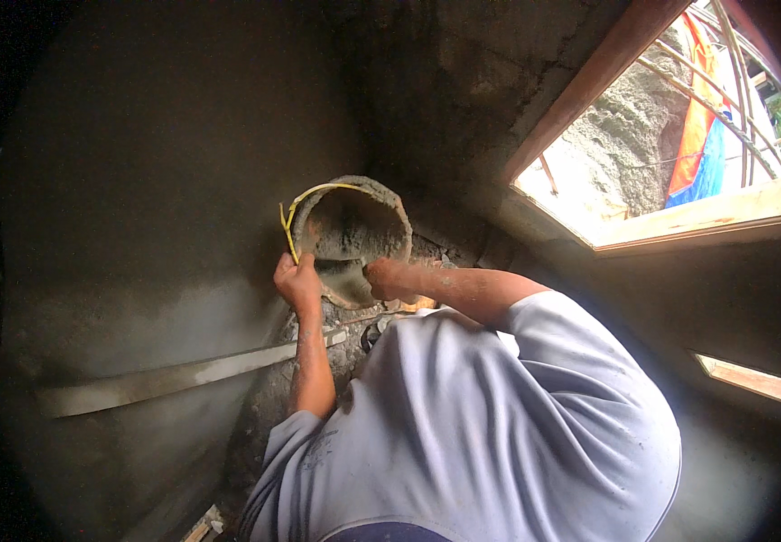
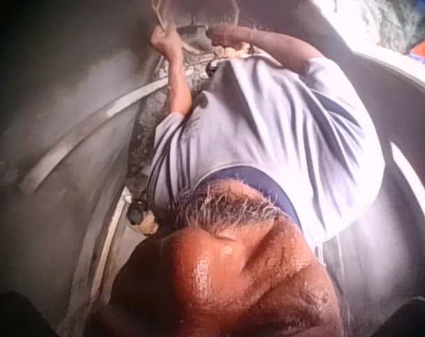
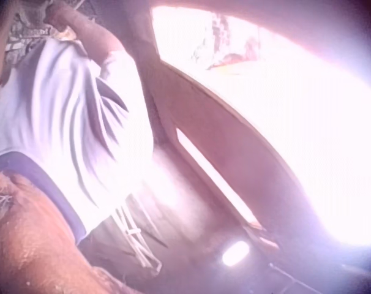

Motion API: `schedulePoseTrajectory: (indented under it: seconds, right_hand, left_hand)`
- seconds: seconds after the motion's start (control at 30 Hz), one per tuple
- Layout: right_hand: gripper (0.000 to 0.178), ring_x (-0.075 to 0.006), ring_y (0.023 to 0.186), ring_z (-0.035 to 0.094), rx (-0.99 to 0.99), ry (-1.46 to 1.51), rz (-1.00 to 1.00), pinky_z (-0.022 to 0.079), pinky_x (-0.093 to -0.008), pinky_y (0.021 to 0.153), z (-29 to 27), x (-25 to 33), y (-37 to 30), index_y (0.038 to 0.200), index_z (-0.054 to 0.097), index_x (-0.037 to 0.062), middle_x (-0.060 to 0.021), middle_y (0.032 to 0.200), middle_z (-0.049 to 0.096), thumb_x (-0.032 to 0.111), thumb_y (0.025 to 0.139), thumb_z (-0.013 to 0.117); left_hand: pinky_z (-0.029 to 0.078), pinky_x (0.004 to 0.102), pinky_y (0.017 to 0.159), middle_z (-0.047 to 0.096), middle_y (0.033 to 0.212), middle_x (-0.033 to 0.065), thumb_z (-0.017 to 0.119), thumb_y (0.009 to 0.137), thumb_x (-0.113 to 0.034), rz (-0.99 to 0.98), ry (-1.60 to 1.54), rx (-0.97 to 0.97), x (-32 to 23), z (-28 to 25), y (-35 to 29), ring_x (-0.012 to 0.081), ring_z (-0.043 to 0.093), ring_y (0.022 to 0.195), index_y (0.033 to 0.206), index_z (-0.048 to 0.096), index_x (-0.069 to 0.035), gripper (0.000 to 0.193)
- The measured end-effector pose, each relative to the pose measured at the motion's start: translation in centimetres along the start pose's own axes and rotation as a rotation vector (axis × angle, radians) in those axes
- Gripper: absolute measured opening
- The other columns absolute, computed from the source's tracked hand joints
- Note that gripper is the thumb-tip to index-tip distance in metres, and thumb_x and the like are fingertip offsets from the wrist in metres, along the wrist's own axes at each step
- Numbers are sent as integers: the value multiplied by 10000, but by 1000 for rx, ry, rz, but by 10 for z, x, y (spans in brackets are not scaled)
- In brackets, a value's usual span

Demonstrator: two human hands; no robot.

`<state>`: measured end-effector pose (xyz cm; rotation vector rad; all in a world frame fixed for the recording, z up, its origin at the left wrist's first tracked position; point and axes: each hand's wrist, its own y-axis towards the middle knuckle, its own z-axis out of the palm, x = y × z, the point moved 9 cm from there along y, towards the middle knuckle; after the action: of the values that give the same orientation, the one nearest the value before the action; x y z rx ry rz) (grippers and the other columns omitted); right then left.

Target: The person scoops wet cement from a bucket using a trowel and applies it to the wall and ceiling. They repeatedly smooth the surface with a long wooden straightedge to level the plaster. The work occurs in a small unfinished room with debris on the floor.

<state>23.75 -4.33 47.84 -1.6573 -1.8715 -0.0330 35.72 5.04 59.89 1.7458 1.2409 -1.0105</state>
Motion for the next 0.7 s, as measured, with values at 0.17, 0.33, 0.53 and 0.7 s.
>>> schedulePoseTrajectory:
  seconds: [0.17,0.33,0.53,0.7]
  right_hand:
    - [251,-305,724,635,89,1648,414,531,-368,648,-32,45,-36,933,622,2,-160,816,647,158,736,626]
    - [328,-388,781,631,-96,370,261,520,-456,716,6,-60,-30,1067,532,-50,-250,899,623,178,831,527]
    - [347,-377,853,643,-324,109,525,542,-435,694,-72,-58,-65,1109,474,-57,-250,959,616,151,831,480]
    - [247,-317,778,648,-189,25,-138,519,-395,716,-4,-27,-39,921,597,-57,-237,881,642,134,797,499]
  left_hand:
    - [433,366,582,573,620,157,586,695,-96,7,96,6,13,-11,-9,258,520,535,759,579,26,138]
    - [426,358,570,568,614,151,573,700,-81,35,-20,22,-6,-6,-8,244,494,523,786,594,23,137]
    - [418,346,524,638,718,151,583,694,-73,33,-27,28,-22,7,-9,224,492,492,683,559,35,110]
    - [448,318,589,645,943,132,579,711,-48,175,-77,14,-39,19,-4,186,571,597,718,543,36,92]
